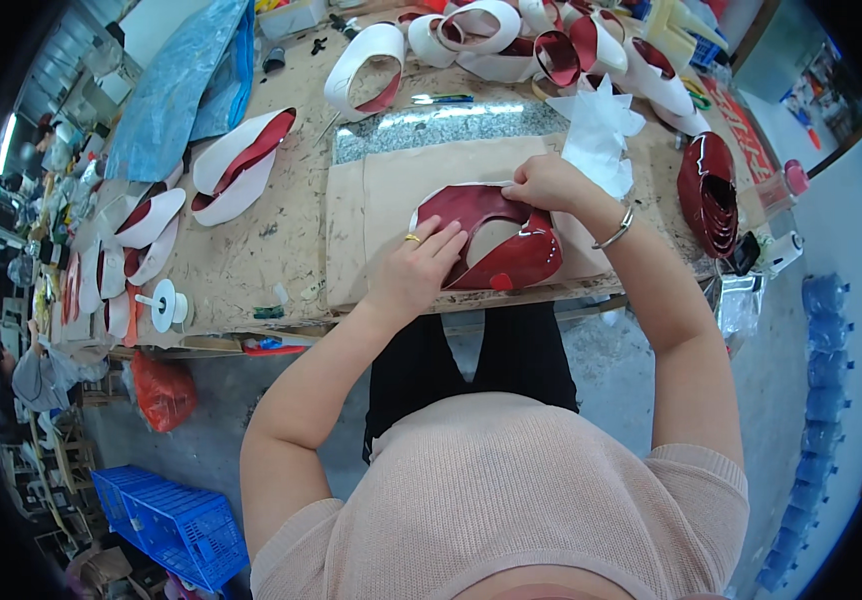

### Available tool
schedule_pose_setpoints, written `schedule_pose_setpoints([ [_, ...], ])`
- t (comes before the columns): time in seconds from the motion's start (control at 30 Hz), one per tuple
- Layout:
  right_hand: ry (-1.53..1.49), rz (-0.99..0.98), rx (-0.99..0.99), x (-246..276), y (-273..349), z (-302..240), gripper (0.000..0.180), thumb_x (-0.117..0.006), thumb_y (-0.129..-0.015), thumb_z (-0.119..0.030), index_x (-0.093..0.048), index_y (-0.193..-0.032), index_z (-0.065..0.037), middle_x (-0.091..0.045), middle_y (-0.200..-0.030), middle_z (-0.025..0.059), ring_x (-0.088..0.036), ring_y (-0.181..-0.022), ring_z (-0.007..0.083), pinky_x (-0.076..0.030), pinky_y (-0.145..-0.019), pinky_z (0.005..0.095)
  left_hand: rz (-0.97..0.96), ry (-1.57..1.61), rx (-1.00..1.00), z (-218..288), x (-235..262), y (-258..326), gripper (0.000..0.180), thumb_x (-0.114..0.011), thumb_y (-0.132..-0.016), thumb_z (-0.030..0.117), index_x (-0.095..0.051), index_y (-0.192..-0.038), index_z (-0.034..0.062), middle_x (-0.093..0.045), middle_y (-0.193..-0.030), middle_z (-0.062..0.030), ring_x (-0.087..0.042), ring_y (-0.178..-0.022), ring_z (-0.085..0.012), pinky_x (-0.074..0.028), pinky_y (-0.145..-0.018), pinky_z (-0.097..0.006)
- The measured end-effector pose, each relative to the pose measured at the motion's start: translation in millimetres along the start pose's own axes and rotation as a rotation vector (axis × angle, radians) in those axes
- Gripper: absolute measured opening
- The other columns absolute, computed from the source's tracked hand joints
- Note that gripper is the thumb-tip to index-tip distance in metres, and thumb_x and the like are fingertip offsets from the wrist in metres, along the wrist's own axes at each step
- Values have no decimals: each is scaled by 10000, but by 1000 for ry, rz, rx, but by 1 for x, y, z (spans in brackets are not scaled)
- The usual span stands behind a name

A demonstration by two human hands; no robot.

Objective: The recorder is assembling components of high-heeled shoes, applying adhesive strips and fitting upper materials to soles or forms.

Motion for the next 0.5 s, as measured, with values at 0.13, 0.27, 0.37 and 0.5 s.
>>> schedule_pose_setpoints([
  [0.13,11,-15,-3,1,4,1,372,-595,-797,-410,-714,-816,-57,-675,-820,161,-645,-805,311,-497,-756,398,52,-106,58,5,22,-7,346,-642,-828,229,-627,-1160,133,-626,-1164,2,-535,-1108,-249,-418,-954,-377],
  [0.27,-8,2,2,0,5,0,374,-598,-798,-408,-712,-813,-52,-674,-819,165,-644,-806,315,-496,-755,400,39,-104,103,3,18,-2,345,-644,-831,264,-632,-1158,153,-621,-1168,13,-527,-1116,-264,-375,-976,-381],
  [0.37,-12,-5,14,0,5,-3,372,-596,-802,-405,-712,-821,-52,-674,-822,168,-644,-808,318,-497,-754,399,4,-145,67,4,22,-7,362,-647,-828,259,-623,-1172,151,-596,-1208,2,-476,-1200,-285,-351,-1004,-410],
  [0.5,20,13,20,0,3,-5,358,-620,-791,-381,-705,-833,-36,-671,-824,170,-640,-822,325,-497,-772,401,-18,-113,92,2,23,-13,427,-652,-818,251,-585,-1226,146,-560,-1257,-19,-368,-1316,-307,-314,-1042,-453],
])
Point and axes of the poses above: each hand's wrist, its own y-axis away from the middle knuckle, its own x-axis out of the back of the hand, z = x × y, the point moved 7 cm from there along -y, towards the middle knuckle
